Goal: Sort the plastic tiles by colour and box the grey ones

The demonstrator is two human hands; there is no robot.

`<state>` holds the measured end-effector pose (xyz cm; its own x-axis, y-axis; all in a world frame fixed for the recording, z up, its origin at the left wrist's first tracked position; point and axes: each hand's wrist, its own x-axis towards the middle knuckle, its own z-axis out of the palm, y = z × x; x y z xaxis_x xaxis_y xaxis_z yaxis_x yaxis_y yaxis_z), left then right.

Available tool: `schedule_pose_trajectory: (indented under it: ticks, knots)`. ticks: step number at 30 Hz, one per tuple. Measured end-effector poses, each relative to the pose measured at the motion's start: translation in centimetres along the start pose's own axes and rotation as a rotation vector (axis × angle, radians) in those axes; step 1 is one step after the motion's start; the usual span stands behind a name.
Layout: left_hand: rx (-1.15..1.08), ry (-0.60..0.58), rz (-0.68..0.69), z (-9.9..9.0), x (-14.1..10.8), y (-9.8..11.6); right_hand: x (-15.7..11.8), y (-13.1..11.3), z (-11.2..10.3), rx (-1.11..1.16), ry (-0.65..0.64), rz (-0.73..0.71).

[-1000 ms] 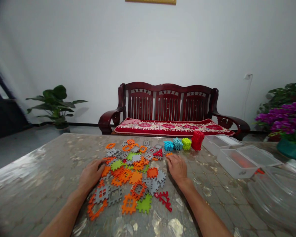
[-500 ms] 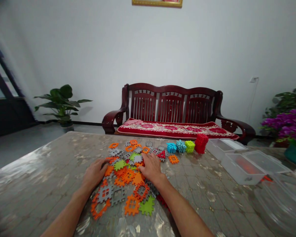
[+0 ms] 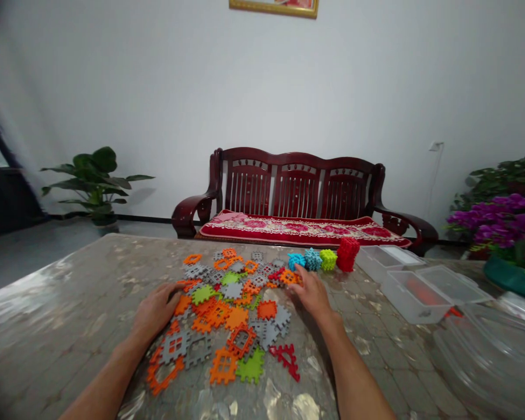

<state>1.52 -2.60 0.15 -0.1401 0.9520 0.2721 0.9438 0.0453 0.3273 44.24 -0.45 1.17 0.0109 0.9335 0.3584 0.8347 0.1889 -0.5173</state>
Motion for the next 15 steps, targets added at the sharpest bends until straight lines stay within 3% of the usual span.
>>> schedule_pose_trajectory:
  ticks: [4, 7, 10, 15]
  knots:
    - [0.006, -0.012, 0.005, -0.1, 0.1, 0.0, 0.6, 4.0, 0.1, 0.052, -0.012, 0.002]
    - [0.003, -0.021, 0.003, -0.3, 0.0, 0.1, 0.9, 5.0, 0.5, 0.059, -0.036, -0.031]
    - [0.003, -0.024, 0.004, -0.3, 0.0, 0.1, 0.8, 4.3, 0.6, -0.019, -0.043, 0.007]
    - [0.01, -0.03, -0.008, -0.2, 0.0, 0.2, 0.3, 0.8, 0.5, -0.26, -0.014, 0.132]
